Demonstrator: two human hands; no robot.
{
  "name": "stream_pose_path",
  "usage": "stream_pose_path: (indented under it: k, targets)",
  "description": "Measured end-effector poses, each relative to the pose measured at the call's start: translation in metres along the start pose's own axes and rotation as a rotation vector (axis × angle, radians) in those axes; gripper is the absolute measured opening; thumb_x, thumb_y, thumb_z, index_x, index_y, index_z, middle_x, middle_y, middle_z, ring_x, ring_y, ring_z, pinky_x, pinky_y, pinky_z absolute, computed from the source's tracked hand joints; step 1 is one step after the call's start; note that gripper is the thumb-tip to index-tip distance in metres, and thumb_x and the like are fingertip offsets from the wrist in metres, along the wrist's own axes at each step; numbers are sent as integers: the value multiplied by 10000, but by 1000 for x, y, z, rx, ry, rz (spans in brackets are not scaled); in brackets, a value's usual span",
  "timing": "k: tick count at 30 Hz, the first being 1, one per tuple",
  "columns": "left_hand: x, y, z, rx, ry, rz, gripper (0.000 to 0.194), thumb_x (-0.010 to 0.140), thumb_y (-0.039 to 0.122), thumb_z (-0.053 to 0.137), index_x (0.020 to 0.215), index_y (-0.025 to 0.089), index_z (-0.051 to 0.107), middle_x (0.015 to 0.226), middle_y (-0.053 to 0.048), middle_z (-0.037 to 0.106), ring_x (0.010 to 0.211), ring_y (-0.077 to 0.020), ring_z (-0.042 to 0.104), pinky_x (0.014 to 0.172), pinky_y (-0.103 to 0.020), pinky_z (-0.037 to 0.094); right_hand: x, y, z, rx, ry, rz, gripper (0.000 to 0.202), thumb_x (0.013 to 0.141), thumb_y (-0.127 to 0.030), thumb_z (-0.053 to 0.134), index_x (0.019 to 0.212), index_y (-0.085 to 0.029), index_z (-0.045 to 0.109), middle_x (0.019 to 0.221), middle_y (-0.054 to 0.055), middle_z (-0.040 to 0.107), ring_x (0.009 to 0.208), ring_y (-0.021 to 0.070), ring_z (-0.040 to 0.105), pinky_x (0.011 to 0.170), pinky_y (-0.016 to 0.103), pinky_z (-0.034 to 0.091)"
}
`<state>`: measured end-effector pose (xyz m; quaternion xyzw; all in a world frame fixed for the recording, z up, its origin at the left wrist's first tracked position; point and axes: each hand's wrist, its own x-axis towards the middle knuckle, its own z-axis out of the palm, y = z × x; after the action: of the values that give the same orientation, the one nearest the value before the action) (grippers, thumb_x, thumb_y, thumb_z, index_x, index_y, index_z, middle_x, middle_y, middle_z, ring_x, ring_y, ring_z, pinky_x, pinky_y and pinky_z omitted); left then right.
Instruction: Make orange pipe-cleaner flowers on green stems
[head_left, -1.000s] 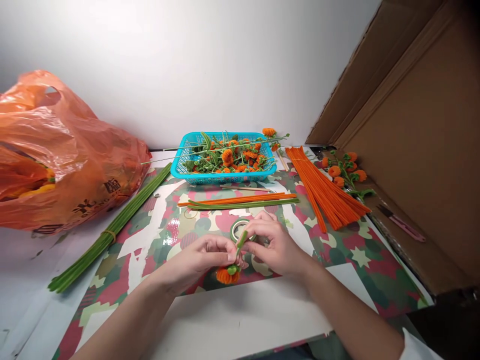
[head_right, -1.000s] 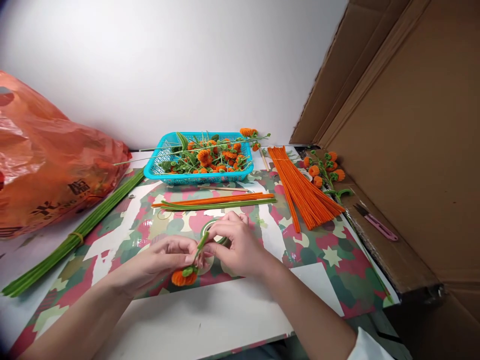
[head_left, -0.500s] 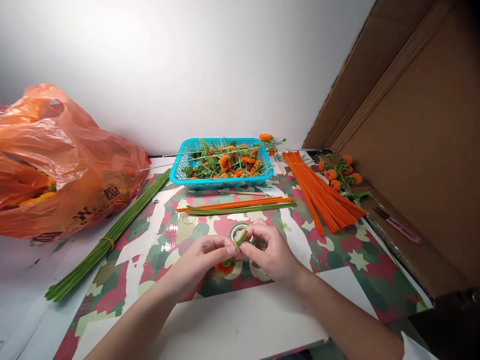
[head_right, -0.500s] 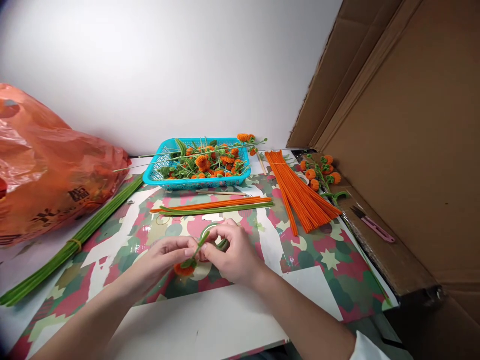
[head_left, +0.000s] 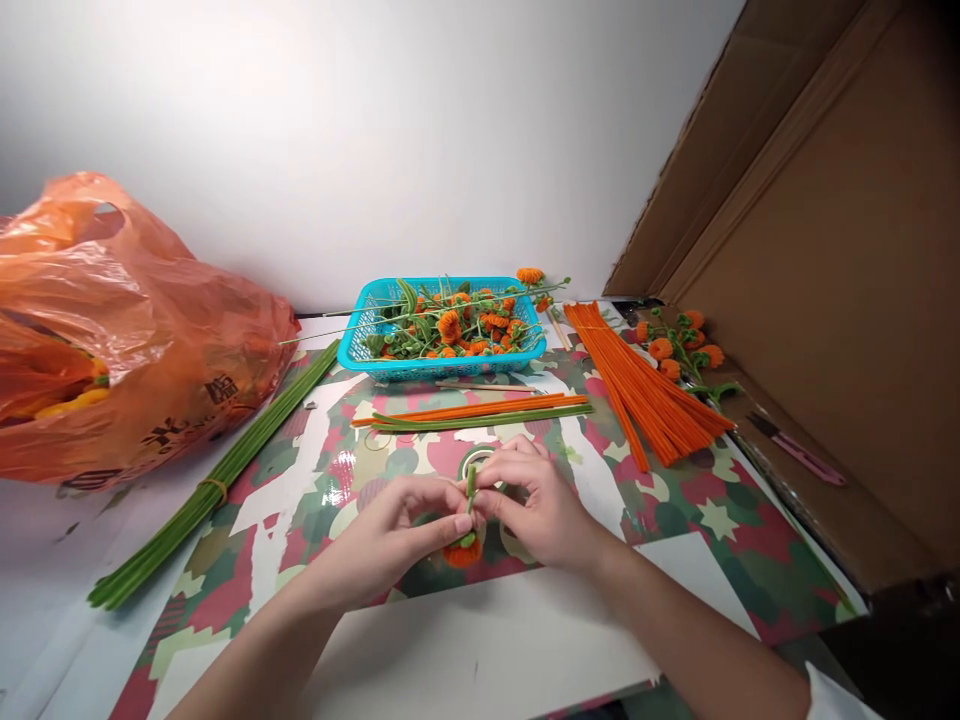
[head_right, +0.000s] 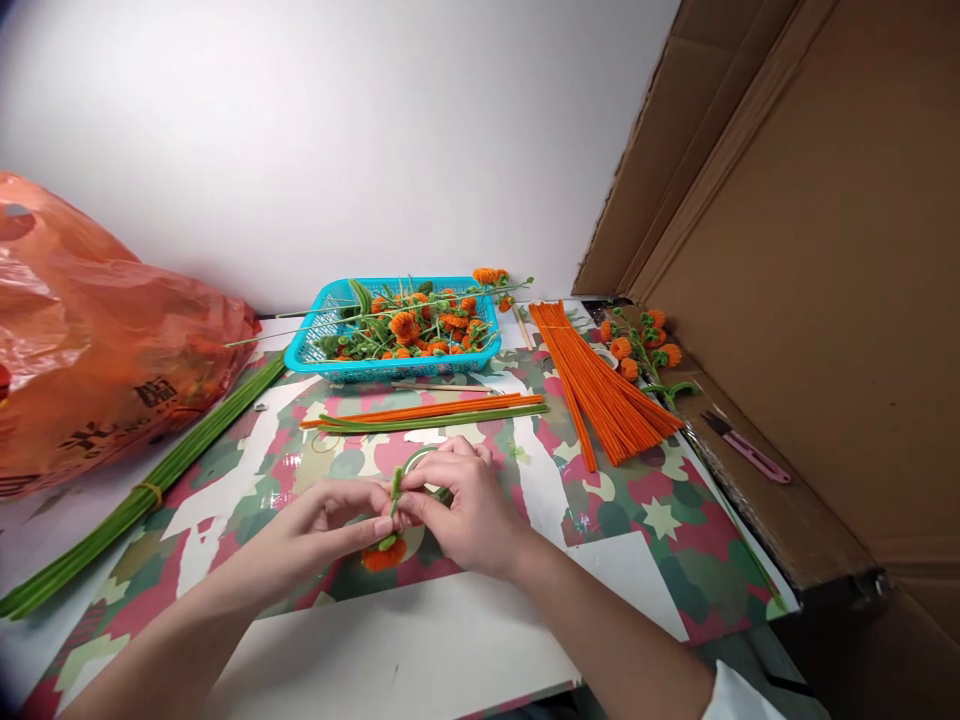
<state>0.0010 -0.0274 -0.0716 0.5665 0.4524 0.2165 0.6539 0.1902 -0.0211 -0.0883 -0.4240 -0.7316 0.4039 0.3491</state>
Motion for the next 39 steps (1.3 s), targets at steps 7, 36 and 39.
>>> stream_pose_path:
  k: [7, 36, 39]
  targets:
    - [2, -6, -3, -230, -71, -31, 206, 806, 355, 669, 737, 161, 679, 770, -35, 652, 739, -143, 555, 665, -228, 429, 0, -2, -1, 108, -5, 50, 170, 839, -158, 598, 685, -219, 641, 772, 3, 675, 877, 185, 524, 824, 336, 413]
    - [-2, -1, 11, 16, 187, 173, 352, 770, 520, 635, 834, 187, 730, 898, -78, 708, 869, -242, 605, 772, -311, 467, -1, 0, 1, 57, 93, 45, 140, 832, -167, 614, 705, -224, 625, 746, 1, 629, 887, 187, 507, 959, 405, 361]
    - [-3, 3, 19, 325, 401, 223, 184, 781, 402, 663, 775, 224, 712, 787, -47, 697, 758, -213, 590, 692, -287, 452, -1, 0, 5, 55, 135, 83, 136, 822, -168, 624, 698, -224, 620, 768, 0, 643, 903, 189, 517, 972, 414, 355]
